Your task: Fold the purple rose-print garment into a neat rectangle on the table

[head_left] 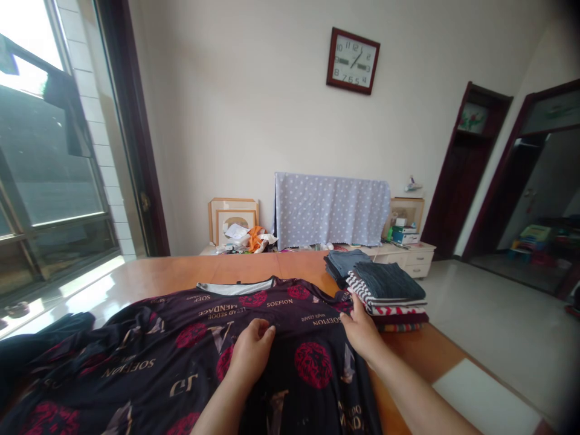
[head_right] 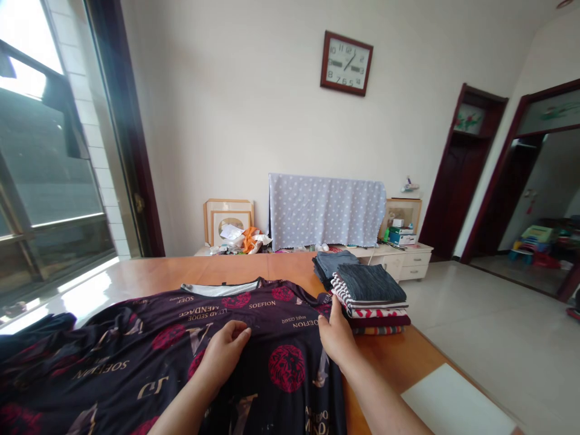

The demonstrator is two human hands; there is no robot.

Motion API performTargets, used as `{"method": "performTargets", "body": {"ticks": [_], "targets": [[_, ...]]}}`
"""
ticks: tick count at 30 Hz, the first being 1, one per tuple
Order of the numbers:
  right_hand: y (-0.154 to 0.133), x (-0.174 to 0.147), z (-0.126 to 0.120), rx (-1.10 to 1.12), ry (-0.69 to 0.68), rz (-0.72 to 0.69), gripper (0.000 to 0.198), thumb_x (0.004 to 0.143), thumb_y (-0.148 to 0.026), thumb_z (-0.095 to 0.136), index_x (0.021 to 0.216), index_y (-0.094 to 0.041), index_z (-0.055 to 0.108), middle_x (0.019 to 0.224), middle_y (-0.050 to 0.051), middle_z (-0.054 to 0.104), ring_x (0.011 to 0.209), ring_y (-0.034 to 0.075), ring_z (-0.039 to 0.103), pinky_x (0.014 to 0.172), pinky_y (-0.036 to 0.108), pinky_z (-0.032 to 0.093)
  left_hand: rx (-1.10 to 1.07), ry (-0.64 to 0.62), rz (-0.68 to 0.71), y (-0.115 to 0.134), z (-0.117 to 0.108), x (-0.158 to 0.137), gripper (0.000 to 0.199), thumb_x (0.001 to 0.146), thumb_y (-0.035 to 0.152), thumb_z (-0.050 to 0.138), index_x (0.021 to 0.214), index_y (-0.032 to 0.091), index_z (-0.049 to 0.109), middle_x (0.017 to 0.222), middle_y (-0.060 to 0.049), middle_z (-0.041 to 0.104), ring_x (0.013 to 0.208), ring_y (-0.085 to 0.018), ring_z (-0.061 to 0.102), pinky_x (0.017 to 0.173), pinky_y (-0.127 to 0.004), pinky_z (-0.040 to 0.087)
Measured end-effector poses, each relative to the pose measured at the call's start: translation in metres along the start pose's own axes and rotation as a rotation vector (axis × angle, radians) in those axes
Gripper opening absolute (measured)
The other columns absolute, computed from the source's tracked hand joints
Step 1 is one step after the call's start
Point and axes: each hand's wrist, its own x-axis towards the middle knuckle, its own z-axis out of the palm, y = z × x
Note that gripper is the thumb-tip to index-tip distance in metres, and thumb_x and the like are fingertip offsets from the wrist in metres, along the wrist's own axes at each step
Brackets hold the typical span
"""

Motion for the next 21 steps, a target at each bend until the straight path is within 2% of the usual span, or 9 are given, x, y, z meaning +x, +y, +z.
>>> {"method": "performTargets", "body": {"ticks": [2,4,7,8,10,13,16,19,21], "targets": [[-0.008,-0.004,0.002,-0.022,-0.011,-0.035,0.071,0.092,-0.032,0.047,0.159,-0.019,0.027,0.147,0.017,0.056,0.130,0.027,0.060,0.109,0.044,0.048,0.015,-0.002,-0.003,0.000,0.000,0.000,0.032,0.088,0.044,0.059,0.104,0.018,0.068,0.098,-0.008,0.075,0.093,-0.024,0.069,0.080,-0.030,0.047],[-0.018,-0.010,0.004,-0.055,-0.064,-0.120,0.060,0.094,-0.032,0.044,0.153,-0.019,0.040,0.141,0.014,0.062,0.128,0.025,0.061,0.110,0.042,0.047,0.017,-0.007,0.002,0.000,0.000,0.000,0.032,0.088,0.044,0.058,0.104,0.018,0.068,0.099,-0.009,0.075,0.094,-0.024,0.069,0.080,-0.029,0.047],[-0.030,-0.018,0.007,-0.192,-0.231,-0.301,0.053,0.098,-0.035,0.040,0.147,-0.018,0.052,0.151,0.012,0.054,0.140,0.024,0.051,0.118,0.039,0.039,0.015,-0.014,0.009,0.000,0.000,0.000,0.031,0.088,0.043,0.058,0.103,0.018,0.068,0.100,-0.009,0.075,0.095,-0.024,0.069,0.081,-0.029,0.047],[-0.032,-0.019,0.008,-0.271,-0.297,-0.316,0.054,0.099,-0.036,0.040,0.147,-0.015,0.053,0.154,0.013,0.050,0.143,0.024,0.046,0.119,0.038,0.036,0.020,-0.015,0.007,0.000,0.000,0.000,0.031,0.088,0.043,0.058,0.103,0.018,0.068,0.100,-0.009,0.075,0.095,-0.023,0.069,0.081,-0.029,0.047],[-0.035,-0.019,0.009,-0.451,-0.381,-0.257,0.056,0.099,-0.035,0.040,0.145,-0.008,0.054,0.155,0.019,0.047,0.146,0.028,0.043,0.120,0.041,0.034,0.029,-0.013,0.001,0.002,-0.001,-0.001,0.030,0.089,0.042,0.057,0.103,0.018,0.068,0.098,-0.008,0.076,0.093,-0.023,0.069,0.079,-0.028,0.047],[-0.041,-0.012,0.013,-0.609,-0.375,-0.141,0.054,0.097,-0.029,0.039,0.138,0.000,0.059,0.152,0.028,0.047,0.143,0.035,0.045,0.118,0.046,0.035,0.031,-0.015,-0.003,0.005,-0.002,-0.002,0.028,0.089,0.042,0.057,0.100,0.019,0.068,0.095,-0.007,0.076,0.089,-0.022,0.069,0.077,-0.028,0.047],[-0.055,-0.007,0.023,-0.564,-0.378,-0.232,0.055,0.099,-0.031,0.035,0.143,-0.006,0.056,0.158,0.021,0.042,0.149,0.030,0.037,0.121,0.040,0.030,0.032,-0.016,-0.010,0.006,-0.001,-0.002,0.025,0.088,0.040,0.059,0.098,0.019,0.068,0.093,-0.007,0.076,0.086,-0.022,0.069,0.076,-0.028,0.046],[-0.064,-0.006,0.038,-0.494,-0.440,-0.348,0.063,0.102,-0.043,0.029,0.156,-0.013,0.039,0.166,0.012,0.028,0.155,0.025,0.021,0.126,0.041,0.018,0.029,-0.005,-0.005,0.005,0.000,-0.002,0.025,0.088,0.039,0.059,0.098,0.019,0.069,0.092,-0.007,0.076,0.085,-0.022,0.069,0.075,-0.028,0.046],[-0.063,-0.004,0.046,-0.513,-0.504,-0.300,0.068,0.101,-0.051,0.029,0.158,-0.014,0.034,0.167,0.011,0.025,0.156,0.026,0.017,0.126,0.046,0.014,0.012,0.005,-0.008,0.003,0.001,-0.002,0.024,0.088,0.039,0.059,0.098,0.019,0.069,0.092,-0.007,0.075,0.085,-0.022,0.069,0.075,-0.027,0.046]]}}
